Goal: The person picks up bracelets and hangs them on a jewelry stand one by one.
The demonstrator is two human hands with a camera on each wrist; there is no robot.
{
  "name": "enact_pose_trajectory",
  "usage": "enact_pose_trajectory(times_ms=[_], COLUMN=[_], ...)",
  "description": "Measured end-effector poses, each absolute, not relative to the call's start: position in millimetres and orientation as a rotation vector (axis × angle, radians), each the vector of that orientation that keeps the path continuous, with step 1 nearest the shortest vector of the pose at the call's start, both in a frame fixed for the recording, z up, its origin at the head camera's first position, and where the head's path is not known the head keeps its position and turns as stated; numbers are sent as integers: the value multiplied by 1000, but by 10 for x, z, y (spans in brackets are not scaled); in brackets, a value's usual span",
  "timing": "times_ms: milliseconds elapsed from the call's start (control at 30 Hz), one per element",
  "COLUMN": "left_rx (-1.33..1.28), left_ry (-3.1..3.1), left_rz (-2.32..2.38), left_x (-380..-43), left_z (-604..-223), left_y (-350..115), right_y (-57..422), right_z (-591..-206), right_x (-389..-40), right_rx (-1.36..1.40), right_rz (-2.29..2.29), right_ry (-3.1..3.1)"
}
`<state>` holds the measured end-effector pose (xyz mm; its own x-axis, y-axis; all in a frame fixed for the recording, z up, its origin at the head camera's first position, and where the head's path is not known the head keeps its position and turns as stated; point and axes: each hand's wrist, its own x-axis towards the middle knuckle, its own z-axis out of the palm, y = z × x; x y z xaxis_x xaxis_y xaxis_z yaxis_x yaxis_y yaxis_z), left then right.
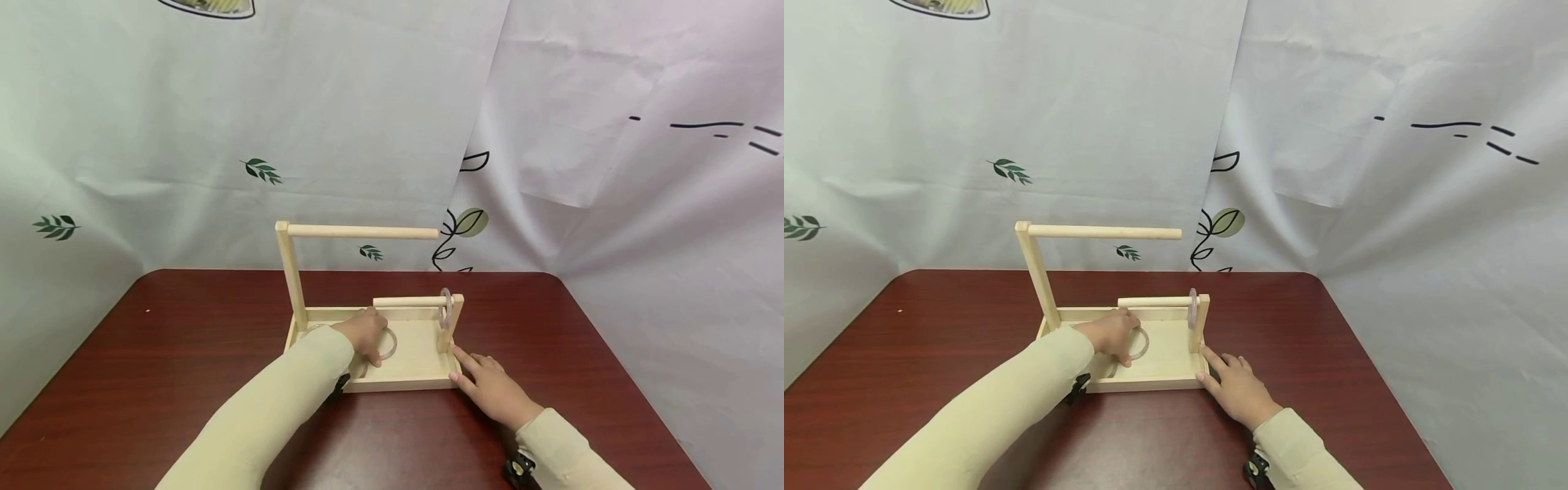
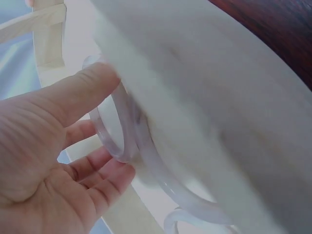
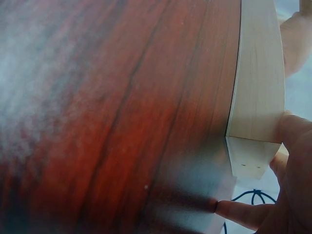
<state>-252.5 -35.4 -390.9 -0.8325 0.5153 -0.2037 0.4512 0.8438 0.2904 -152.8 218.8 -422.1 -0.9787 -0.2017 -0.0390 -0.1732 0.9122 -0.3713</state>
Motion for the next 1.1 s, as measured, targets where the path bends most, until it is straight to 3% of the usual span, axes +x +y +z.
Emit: enact_pose_trajectory(times_ms=[1100], left_rx=[672], left_ry=[2717], left_rz=[583], left_x=[-2444], left_z=[-3900], left_y=[-485], right_y=[2192], right_z=[-4210], right_x=[-1508], right_rx=[-295], right_rz=[-583], right_ry=[2991])
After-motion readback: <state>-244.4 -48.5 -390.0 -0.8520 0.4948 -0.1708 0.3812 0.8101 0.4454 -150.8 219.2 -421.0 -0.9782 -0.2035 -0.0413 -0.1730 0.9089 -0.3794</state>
